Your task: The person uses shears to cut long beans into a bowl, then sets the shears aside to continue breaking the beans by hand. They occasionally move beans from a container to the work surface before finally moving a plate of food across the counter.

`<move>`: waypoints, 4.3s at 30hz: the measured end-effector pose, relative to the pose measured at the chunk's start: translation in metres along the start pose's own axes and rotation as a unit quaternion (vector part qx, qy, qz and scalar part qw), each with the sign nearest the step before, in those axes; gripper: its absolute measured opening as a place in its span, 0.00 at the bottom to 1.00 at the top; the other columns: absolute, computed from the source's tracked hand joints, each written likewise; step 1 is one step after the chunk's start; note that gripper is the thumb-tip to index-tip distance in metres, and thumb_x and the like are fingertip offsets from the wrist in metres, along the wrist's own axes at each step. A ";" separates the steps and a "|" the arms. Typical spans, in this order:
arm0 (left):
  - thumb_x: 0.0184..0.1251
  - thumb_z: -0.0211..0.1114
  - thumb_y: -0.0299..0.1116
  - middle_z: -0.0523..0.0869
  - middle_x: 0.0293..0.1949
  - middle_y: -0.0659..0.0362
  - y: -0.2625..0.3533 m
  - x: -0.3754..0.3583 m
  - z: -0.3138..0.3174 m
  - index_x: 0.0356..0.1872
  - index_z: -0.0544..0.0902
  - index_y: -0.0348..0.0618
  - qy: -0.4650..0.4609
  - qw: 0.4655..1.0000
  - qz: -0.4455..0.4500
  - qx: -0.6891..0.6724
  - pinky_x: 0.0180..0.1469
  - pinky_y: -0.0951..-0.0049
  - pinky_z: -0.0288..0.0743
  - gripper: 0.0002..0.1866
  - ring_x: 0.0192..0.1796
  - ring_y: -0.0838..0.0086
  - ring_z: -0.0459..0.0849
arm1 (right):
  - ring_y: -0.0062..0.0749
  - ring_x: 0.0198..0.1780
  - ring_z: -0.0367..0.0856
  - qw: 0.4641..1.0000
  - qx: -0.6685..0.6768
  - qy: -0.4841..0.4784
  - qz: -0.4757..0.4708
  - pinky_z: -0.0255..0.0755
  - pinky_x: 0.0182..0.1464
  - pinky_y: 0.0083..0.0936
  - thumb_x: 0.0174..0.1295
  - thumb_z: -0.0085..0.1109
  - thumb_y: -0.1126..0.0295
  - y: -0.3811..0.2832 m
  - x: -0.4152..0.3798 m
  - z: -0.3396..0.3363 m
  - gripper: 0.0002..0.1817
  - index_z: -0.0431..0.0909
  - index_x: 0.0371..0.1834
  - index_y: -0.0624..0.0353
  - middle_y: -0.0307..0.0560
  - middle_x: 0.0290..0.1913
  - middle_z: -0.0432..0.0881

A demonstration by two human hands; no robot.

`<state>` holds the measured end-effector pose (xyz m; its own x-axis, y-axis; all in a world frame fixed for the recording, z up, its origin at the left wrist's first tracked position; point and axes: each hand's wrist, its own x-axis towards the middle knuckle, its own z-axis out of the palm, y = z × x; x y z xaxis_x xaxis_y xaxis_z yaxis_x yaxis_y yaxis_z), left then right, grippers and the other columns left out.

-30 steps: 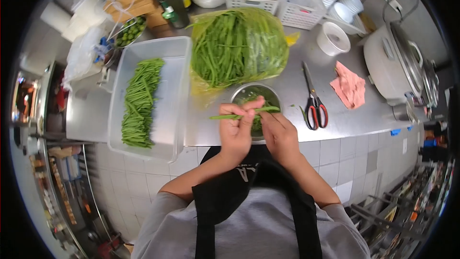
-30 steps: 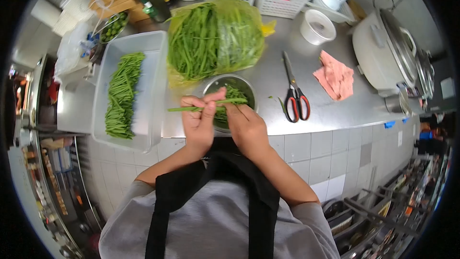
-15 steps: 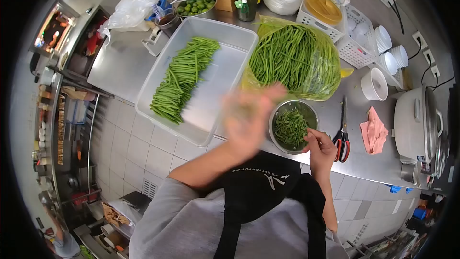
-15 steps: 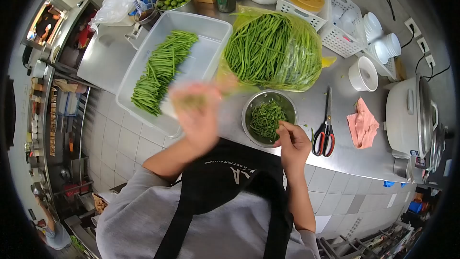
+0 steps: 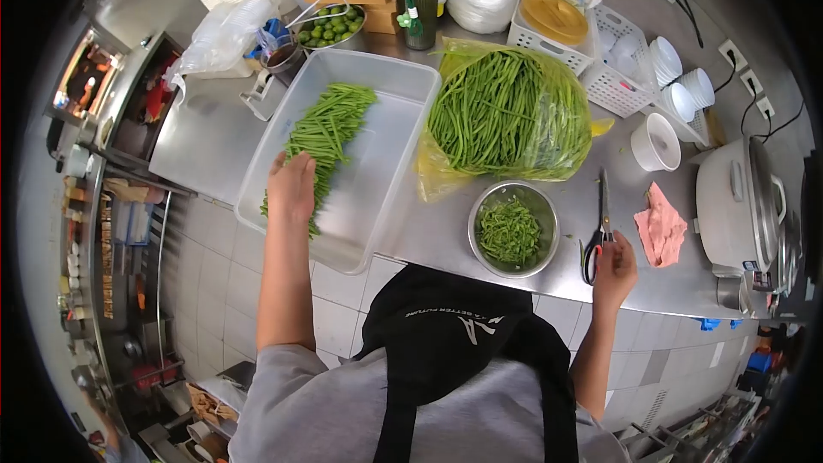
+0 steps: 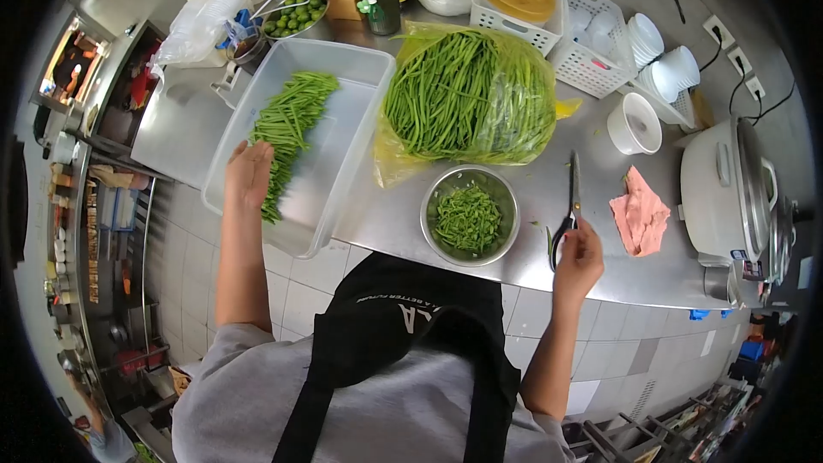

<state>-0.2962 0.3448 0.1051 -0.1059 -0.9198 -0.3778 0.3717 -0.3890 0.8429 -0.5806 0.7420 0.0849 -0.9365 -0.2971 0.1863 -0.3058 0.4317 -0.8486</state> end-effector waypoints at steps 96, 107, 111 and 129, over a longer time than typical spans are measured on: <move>0.71 0.50 0.32 0.76 0.40 0.55 -0.021 -0.538 -0.585 0.43 0.68 0.38 -0.923 0.268 -0.091 0.261 0.42 0.75 0.71 0.08 0.40 0.75 0.75 | 0.55 0.39 0.80 -0.121 -0.523 0.647 0.542 0.71 0.41 0.44 0.51 0.60 0.63 -0.511 -1.485 -0.076 0.14 0.78 0.36 0.62 0.58 0.35 0.81; 0.71 0.51 0.30 0.76 0.40 0.56 -0.014 -0.584 -0.620 0.43 0.69 0.40 -0.940 0.215 -0.123 0.236 0.44 0.76 0.70 0.06 0.41 0.76 0.74 | 0.24 0.23 0.80 -0.066 -0.410 0.818 0.398 0.70 0.24 0.22 0.44 0.70 0.73 -0.551 -1.539 -0.032 0.13 0.76 0.31 0.61 0.40 0.23 0.79; 0.71 0.51 0.30 0.76 0.41 0.55 -0.017 -0.578 -0.618 0.43 0.69 0.39 -0.935 0.224 -0.135 0.238 0.46 0.75 0.71 0.06 0.42 0.74 0.75 | 0.28 0.23 0.80 -0.102 -0.435 0.775 0.448 0.71 0.26 0.25 0.42 0.71 0.70 -0.545 -1.544 -0.029 0.18 0.76 0.36 0.63 0.43 0.25 0.80; 0.66 0.59 0.25 0.80 0.36 0.56 -0.012 -0.506 -0.474 0.36 0.70 0.39 -0.852 0.456 -0.183 0.179 0.43 0.75 0.76 0.05 0.37 0.77 0.80 | 0.33 0.46 0.74 0.464 -0.341 0.759 0.303 0.70 0.51 0.28 0.58 0.59 0.74 -0.214 -1.195 -0.097 0.19 0.70 0.53 0.65 0.49 0.46 0.75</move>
<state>0.1900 0.8394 0.1049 -0.7773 0.6250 0.0720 -0.0996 -0.2353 0.9668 0.5873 1.0868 0.0917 0.2306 0.7745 0.5890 0.5946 0.3670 -0.7154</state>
